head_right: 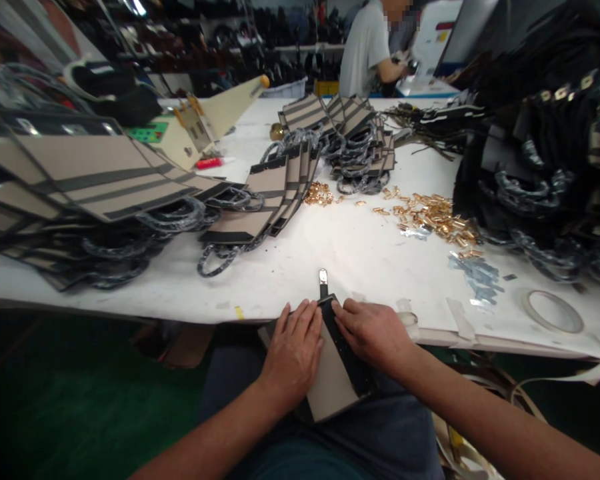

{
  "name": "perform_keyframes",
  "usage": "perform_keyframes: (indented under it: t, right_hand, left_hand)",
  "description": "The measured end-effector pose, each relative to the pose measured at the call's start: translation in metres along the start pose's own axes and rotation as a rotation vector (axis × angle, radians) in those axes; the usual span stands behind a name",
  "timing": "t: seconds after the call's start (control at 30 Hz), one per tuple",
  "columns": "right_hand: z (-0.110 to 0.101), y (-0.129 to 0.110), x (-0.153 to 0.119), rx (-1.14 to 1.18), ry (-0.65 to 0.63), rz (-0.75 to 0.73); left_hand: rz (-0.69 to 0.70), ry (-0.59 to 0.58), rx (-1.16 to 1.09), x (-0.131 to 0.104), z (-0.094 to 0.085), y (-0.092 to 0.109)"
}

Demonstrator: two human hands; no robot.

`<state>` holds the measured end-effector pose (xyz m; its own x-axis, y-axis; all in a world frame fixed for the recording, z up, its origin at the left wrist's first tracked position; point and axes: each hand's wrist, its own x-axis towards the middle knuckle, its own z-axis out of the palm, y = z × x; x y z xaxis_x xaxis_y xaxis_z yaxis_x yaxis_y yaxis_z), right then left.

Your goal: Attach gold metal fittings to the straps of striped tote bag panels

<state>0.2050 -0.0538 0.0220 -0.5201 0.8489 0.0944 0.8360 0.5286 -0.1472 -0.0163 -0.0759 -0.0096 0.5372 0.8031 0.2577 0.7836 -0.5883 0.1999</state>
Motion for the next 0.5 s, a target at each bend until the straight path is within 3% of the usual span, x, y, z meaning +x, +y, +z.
perform_keyframes:
  t: [0.3, 0.5]
  right_hand:
    - [-0.005, 0.004, 0.007, -0.009, -0.107, -0.064]
    - [-0.012, -0.003, 0.02, -0.047, -0.19, -0.082]
  left_hand:
    - [0.031, -0.042, 0.016, 0.004, -0.002, 0.001]
    - [0.108, 0.073, 0.122, 0.006, 0.006, -0.007]
